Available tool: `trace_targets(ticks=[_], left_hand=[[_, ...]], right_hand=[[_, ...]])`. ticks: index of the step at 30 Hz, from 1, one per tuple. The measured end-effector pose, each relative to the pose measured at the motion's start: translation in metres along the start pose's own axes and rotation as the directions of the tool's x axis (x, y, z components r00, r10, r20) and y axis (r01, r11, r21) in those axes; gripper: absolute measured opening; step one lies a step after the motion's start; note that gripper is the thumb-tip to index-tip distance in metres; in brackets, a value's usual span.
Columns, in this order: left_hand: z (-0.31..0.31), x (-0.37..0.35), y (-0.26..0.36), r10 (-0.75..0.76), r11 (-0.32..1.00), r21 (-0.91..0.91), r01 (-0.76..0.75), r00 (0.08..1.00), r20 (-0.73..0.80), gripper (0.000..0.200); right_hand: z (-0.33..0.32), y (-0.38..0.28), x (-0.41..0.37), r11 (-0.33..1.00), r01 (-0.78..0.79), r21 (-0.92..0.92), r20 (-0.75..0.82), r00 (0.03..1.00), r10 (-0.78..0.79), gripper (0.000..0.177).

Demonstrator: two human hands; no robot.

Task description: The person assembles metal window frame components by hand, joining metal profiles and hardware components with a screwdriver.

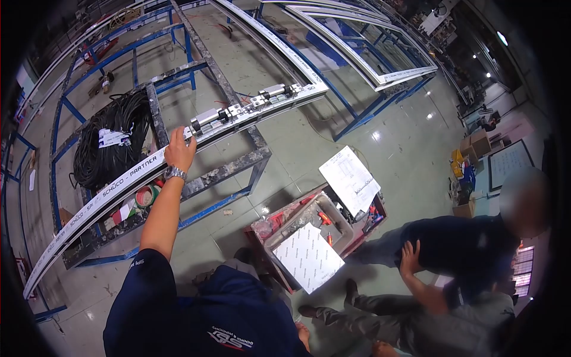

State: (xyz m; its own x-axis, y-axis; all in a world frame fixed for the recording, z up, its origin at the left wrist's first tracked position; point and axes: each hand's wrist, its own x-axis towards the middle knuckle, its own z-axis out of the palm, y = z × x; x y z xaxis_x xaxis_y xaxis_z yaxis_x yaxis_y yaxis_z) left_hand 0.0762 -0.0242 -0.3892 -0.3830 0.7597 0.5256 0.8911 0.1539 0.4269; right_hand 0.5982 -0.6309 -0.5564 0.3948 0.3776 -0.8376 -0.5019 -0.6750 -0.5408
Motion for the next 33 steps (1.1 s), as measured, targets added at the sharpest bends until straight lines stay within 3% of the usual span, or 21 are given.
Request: trace_targets(ticks=[3,9,12,18,21,22,23,24,26,27,29,30,33], left_hand=[[-0.003,0.000,0.002,-0.010,1.000,-0.010,0.010,1.000,0.016,0.045],[-0.008,-0.003,-0.001,0.003,0.997,-0.081,0.002,0.999,0.052,0.050],[-0.010,-0.004,-0.002,-0.049,0.990,-0.127,0.064,0.991,0.121,0.051],[-0.005,-0.005,-0.008,-0.047,0.979,-0.185,0.080,0.983,0.176,0.054],[-0.006,0.003,-0.017,-0.010,0.975,-0.217,0.055,0.979,0.202,0.057],[-0.001,0.003,-0.021,0.008,0.974,-0.224,0.043,0.976,0.219,0.059],[0.009,0.006,-0.039,0.037,0.989,-0.150,-0.014,0.987,0.157,0.061],[0.027,0.005,-0.050,0.096,0.992,-0.089,-0.084,0.987,0.129,0.063],[0.015,0.007,-0.033,0.072,0.995,-0.080,-0.058,0.980,0.186,0.063],[0.018,0.008,-0.037,0.120,0.991,-0.072,-0.110,0.981,0.154,0.061],[0.005,0.005,-0.023,0.167,0.986,-0.053,-0.161,0.979,0.121,0.055],[0.001,0.000,-0.018,0.166,0.984,-0.094,-0.153,0.974,0.155,0.055],[-0.005,0.005,-0.028,0.183,0.981,-0.092,-0.169,0.964,0.191,0.055]], right_hand=[[-0.002,0.004,0.005,0.995,-0.034,0.096,0.012,0.999,0.033,0.007],[0.002,0.000,-0.002,0.999,-0.001,0.044,-0.030,1.000,0.002,0.007],[-0.007,0.004,0.008,0.998,-0.008,0.062,0.097,0.995,0.002,0.007],[-0.020,-0.013,-0.003,0.996,-0.071,0.055,-0.022,0.997,0.072,0.009],[-0.014,-0.030,-0.001,0.992,0.080,0.100,-0.086,0.994,-0.072,0.009],[-0.009,-0.046,0.005,0.965,0.262,0.010,-0.024,0.965,-0.262,0.010],[-0.007,-0.062,0.023,0.844,0.532,-0.070,0.129,0.844,-0.521,0.005],[0.030,-0.113,-0.008,0.825,0.535,-0.183,0.135,0.845,-0.518,0.006],[0.069,-0.161,-0.006,0.789,0.578,-0.207,0.145,0.816,-0.560,0.018],[0.102,-0.193,-0.024,0.682,0.698,-0.217,0.207,0.716,-0.667,0.016],[0.138,-0.212,-0.006,0.741,0.647,-0.178,0.218,0.761,-0.611,0.018],[0.156,-0.216,-0.002,0.843,0.533,-0.078,0.149,0.842,-0.518,0.018],[0.173,-0.207,0.035,0.830,0.520,-0.202,0.149,0.854,-0.499,0.018]])
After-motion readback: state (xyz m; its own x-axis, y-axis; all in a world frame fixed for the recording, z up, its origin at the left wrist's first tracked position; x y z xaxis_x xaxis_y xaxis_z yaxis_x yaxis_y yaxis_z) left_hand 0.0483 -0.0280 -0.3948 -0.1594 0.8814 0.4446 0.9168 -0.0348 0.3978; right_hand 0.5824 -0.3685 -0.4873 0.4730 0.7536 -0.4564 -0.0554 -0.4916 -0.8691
